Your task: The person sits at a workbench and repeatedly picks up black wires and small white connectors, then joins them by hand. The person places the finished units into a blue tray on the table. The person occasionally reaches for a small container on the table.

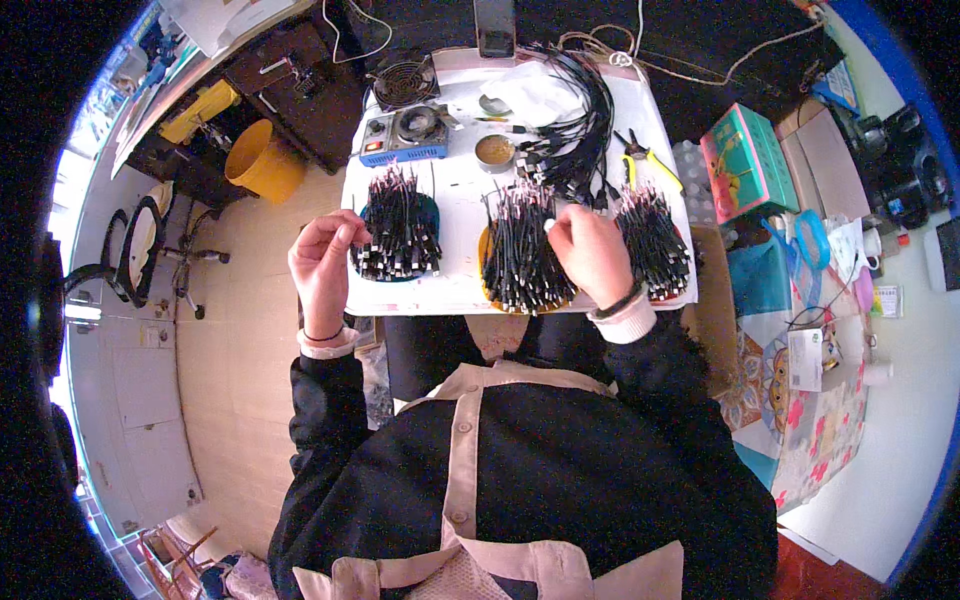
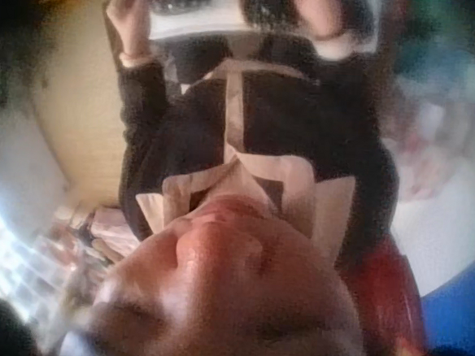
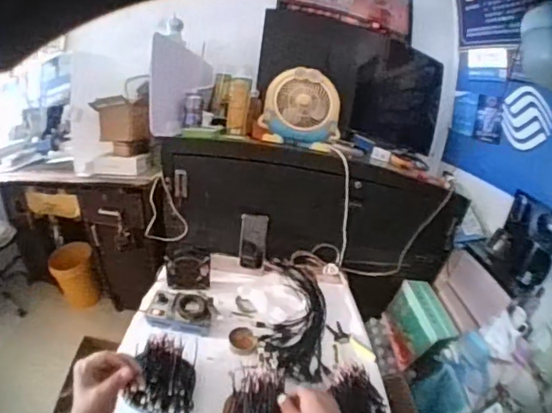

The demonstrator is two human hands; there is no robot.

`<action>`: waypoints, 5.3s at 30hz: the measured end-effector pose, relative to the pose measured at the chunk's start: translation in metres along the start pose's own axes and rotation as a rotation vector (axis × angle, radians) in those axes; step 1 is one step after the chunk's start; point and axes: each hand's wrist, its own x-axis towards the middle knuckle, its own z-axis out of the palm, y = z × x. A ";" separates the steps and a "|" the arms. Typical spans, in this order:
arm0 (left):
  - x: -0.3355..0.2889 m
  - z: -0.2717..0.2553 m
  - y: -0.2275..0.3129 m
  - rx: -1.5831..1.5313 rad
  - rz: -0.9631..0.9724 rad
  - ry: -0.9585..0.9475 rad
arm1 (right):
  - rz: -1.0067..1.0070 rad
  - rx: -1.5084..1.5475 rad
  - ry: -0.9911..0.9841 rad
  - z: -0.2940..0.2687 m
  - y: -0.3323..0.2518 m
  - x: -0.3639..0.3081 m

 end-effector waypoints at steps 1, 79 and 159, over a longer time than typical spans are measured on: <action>0.001 0.001 0.000 -0.141 -0.025 0.019 | 0.031 0.055 -0.017 -0.004 -0.004 0.000; -0.046 0.138 0.017 -0.619 -0.525 0.009 | -0.001 0.699 -0.348 -0.028 -0.070 -0.049; -0.049 0.153 -0.006 -0.294 -0.507 -0.200 | 0.196 -0.223 0.220 -0.093 0.084 -0.027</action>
